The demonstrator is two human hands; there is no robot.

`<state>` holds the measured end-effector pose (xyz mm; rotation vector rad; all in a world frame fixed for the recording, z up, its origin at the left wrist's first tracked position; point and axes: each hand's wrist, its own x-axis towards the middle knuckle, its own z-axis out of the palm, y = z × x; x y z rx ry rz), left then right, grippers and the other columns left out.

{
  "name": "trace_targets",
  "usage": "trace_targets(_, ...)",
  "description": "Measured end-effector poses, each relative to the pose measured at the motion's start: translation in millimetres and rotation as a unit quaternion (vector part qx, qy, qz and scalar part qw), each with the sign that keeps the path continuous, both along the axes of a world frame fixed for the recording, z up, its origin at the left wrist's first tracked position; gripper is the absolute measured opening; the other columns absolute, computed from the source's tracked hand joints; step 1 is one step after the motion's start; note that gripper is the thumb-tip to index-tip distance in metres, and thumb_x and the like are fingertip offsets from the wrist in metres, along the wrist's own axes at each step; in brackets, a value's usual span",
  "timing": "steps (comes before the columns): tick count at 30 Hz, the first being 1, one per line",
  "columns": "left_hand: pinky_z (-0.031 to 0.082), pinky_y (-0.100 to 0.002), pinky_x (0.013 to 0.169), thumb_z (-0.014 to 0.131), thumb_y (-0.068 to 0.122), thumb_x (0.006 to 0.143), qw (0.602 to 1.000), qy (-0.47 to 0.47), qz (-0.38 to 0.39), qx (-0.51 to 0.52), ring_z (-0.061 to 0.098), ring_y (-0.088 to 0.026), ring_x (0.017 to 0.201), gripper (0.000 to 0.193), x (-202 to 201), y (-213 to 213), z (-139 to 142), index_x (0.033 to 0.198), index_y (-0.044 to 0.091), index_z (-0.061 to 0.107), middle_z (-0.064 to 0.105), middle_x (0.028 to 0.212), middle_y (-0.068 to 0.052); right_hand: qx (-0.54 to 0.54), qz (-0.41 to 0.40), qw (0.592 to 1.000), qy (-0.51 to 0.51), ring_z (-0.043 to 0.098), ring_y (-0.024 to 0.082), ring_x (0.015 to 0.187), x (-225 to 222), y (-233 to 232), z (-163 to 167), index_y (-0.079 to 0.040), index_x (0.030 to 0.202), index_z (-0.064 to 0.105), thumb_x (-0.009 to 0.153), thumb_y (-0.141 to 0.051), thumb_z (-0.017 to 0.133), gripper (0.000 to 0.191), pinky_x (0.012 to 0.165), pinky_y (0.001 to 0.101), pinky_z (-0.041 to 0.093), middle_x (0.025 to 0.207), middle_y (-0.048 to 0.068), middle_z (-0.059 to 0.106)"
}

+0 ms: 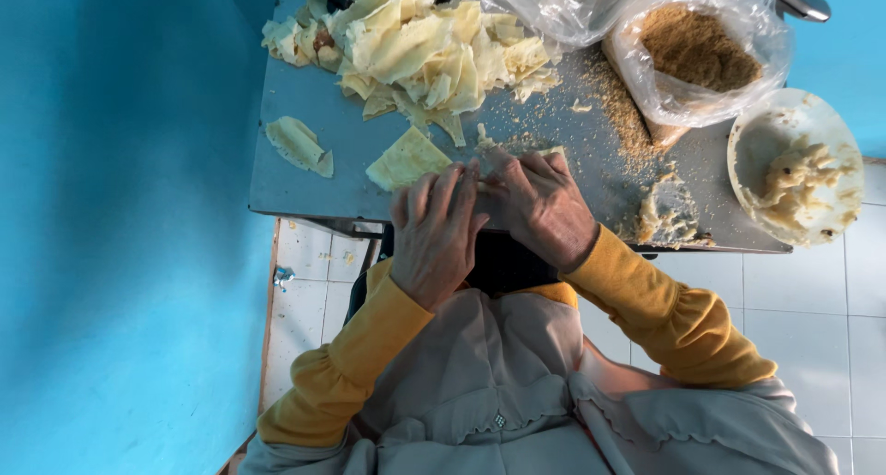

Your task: The person folds thin crepe pieces by hand, pinches filling from a plate onto a crepe, dips it into a bag of brown powder, rolls the crepe closed, and places the finished roll into a plastic bag with other completed rolls.

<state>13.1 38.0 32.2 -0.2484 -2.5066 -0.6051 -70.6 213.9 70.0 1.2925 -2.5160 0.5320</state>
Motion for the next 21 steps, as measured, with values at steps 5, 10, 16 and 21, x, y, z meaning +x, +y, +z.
trace_targets(5, 0.034, -0.049, 0.109, 0.062, 0.023, 0.103, 1.0, 0.02, 0.009, 0.011, 0.046, -0.029, 0.128, 0.049, -7, -9, 0, 0.147, 0.005, 0.053, 0.054, 0.139, -0.009, -0.085, 0.103, 0.99, 0.043, 0.071, 0.026, 0.083, -38, 2, 17, 0.01, 0.133, 0.033, 0.096, 0.01, 0.061, 0.046, 0.072, 0.0395, 0.059, 0.114, 0.022, 0.07)
trace_targets(10, 0.033, -0.049, 0.11, 0.064, 0.014, 0.098, 0.999, 0.015, -0.042, 0.02, 0.047, -0.026, 0.127, 0.04, -21, 10, 0, 0.138, 0.013, 0.06, 0.057, 0.136, -0.003, -0.093, -0.001, 0.986, 0.142, 0.075, 0.033, 0.088, -111, 32, 82, 0.003, 0.139, 0.045, 0.099, 0.019, 0.055, 0.044, 0.068, 0.0317, 0.065, 0.111, 0.026, 0.07)
trace_targets(16, 0.032, -0.048, 0.113, 0.064, 0.009, 0.09, 0.996, 0.036, -0.081, -0.024, 0.045, -0.025, 0.132, 0.034, -54, 23, -3, 0.122, 0.018, 0.068, 0.057, 0.135, -0.004, -0.089, -0.11, 0.99, 0.02, 0.079, 0.023, 0.1, -85, 83, 86, -0.002, 0.14, 0.046, 0.119, 0.007, 0.061, 0.026, 0.08, 0.0305, 0.065, 0.119, 0.016, 0.076)
trace_targets(21, 0.032, -0.05, 0.116, 0.063, 0.014, 0.099, 0.994, 0.038, -0.092, -0.036, 0.044, -0.023, 0.136, 0.011, -52, 25, -6, 0.109, 0.015, 0.066, 0.058, 0.138, -0.003, -0.09, -0.161, 0.979, -0.085, 0.077, 0.022, 0.097, -38, 105, 62, -0.001, 0.132, 0.055, 0.102, 0.005, 0.067, 0.033, 0.078, 0.0322, 0.061, 0.115, 0.013, 0.077)
